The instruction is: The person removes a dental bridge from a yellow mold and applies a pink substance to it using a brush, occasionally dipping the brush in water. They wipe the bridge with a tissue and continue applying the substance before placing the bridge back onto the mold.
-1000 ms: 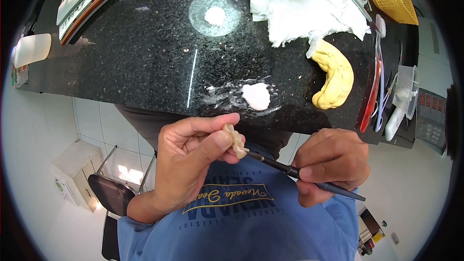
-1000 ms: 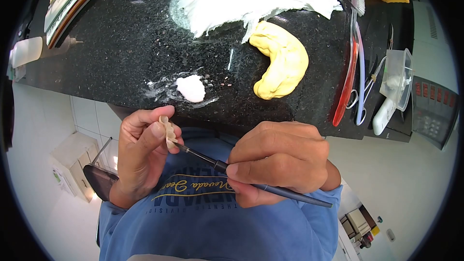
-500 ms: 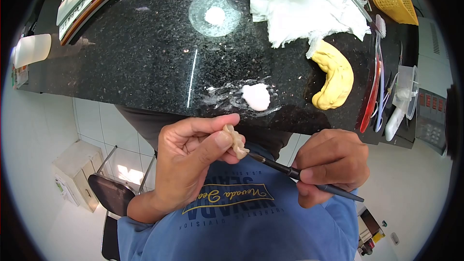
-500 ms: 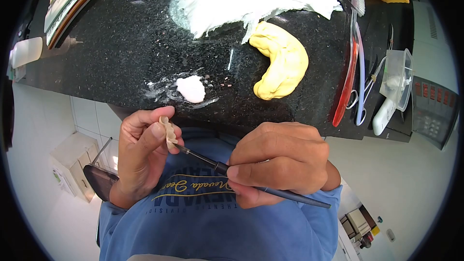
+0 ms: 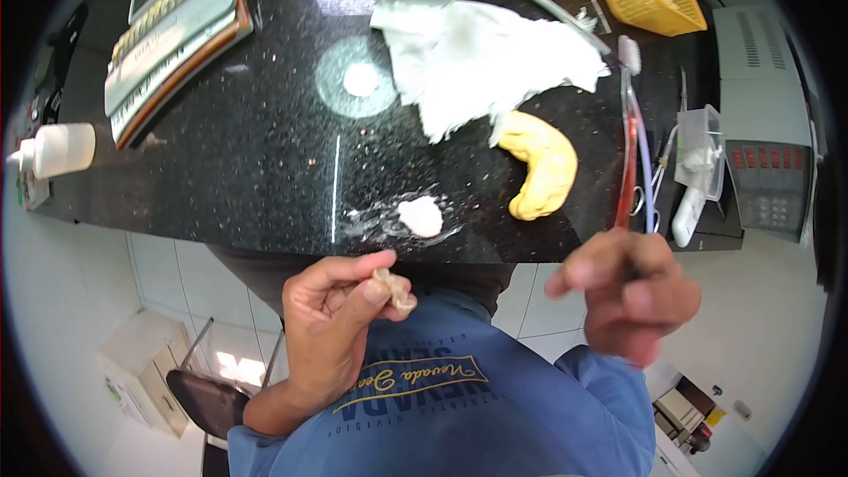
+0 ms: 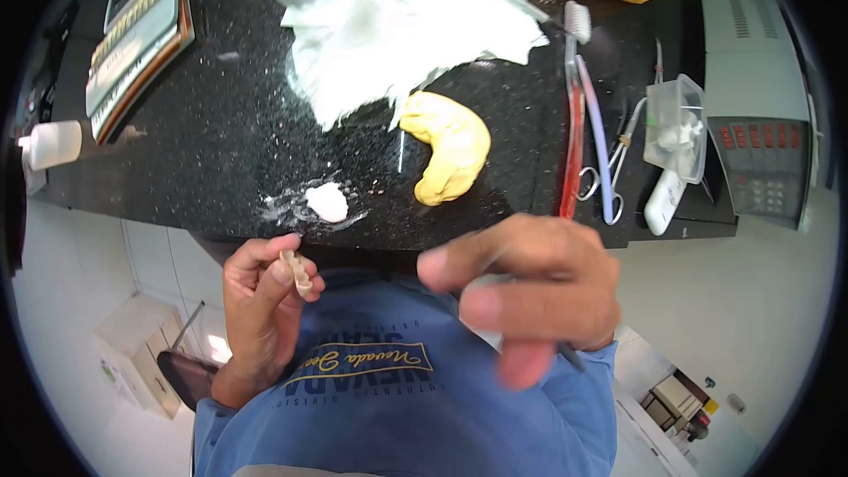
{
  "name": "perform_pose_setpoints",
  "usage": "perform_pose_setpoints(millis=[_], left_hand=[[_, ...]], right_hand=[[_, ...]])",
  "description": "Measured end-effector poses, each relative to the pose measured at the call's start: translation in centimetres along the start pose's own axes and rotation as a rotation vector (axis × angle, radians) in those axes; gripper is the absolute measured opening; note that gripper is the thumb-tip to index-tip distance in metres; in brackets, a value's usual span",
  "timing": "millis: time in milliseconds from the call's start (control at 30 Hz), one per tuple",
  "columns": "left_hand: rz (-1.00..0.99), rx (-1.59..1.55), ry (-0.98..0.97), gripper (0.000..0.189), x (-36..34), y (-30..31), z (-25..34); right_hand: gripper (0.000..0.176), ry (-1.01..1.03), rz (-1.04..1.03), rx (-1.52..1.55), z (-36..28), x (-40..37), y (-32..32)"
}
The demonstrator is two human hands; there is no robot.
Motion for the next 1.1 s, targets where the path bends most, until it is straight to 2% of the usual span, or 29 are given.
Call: perform_pose_setpoints(millis=[33, 67, 100, 133, 167, 200, 233, 267, 333, 467, 533, 733, 800, 1033, 1100], left_hand=[[-0.005, 0.019, -0.107, 0.023, -0.2, 0.0, 0.8], [-0.011, 0.035, -0.213, 0.022, -0.3, 0.1, 1.5], [-0.085, -0.055, -0.335, 0.020, -0.4, 0.2, 2.4], [-0.110, -0.060, -0.341, 0.020, -0.3, 0.2, 2.8], [-0.095, -0.020, -0.501, 0.019, -0.7, 0.3, 3.9], [-0.074, 0.020, -0.659, 0.018, -1.1, 0.5, 5.1], [-0.064, 0.067, -0.746, 0.016, -1.3, 0.5, 5.8], [-0.074, 0.067, -0.755, 0.016, -1.1, 0.3, 6.1], [-0.043, 0.043, -0.953, 0.017, -1.1, 0.2, 7.4], [-0.070, 0.069, -1.046, 0.019, -0.9, -0.3, 8.3], [-0.070, 0.070, -1.039, 0.020, -0.9, -0.2, 8.3], [-0.112, 0.080, -1.100, 0.022, -1.1, -0.4, 8.4], [-0.112, 0.076, -1.109, 0.022, -1.2, -0.4, 8.5], [-0.132, 0.071, -1.158, 0.021, -1.8, -0.9, 8.6], [-0.133, 0.077, -1.163, 0.021, -1.8, -0.9, 8.6]], right_hand=[[0.038, 0.045, -0.139, -0.101, -0.2, 0.8, -0.2], [0.026, 0.041, -0.069, -0.151, -0.3, 1.5, 0.1], [0.020, 0.074, -0.001, -0.349, -0.4, 2.2, 0.3], [0.015, 0.105, 0.067, -0.544, -0.4, 2.9, 0.7], [0.013, 0.172, -0.016, -0.646, 0.0, 3.9, 0.2], [0.014, 0.234, -0.100, -0.745, 0.4, 4.7, -0.3], [0.015, 0.135, -0.072, -0.876, 1.1, 5.0, -0.7], [0.020, 0.126, -0.184, -1.027, 1.8, 5.6, -1.3], [0.024, 0.187, -0.185, -1.051, 3.5, 6.8, -2.2], [0.028, 0.162, -0.274, -1.028, 5.8, 8.2, -3.7], [0.029, 0.133, -0.355, -1.131, 6.2, 8.5, -4.3], [0.028, 0.016, -0.365, -1.060, 6.8, 8.0, -4.5], [0.026, -0.140, -0.316, -1.020, 6.9, 7.9, -4.0], [0.025, -0.160, -0.319, -1.050, 7.5, 7.8, -3.8], [0.024, -0.006, -0.294, -1.108, 7.2, 8.0, -4.0]])
Point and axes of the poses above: each hand's wrist, its own x-axis towards the middle knuckle, its own y-axis out of the back of the hand, z = x × y, the point moved 7 cm from there along x, towards the middle knuckle, and after that the axes turned 15 degrees about z, right-handed, at the moved point
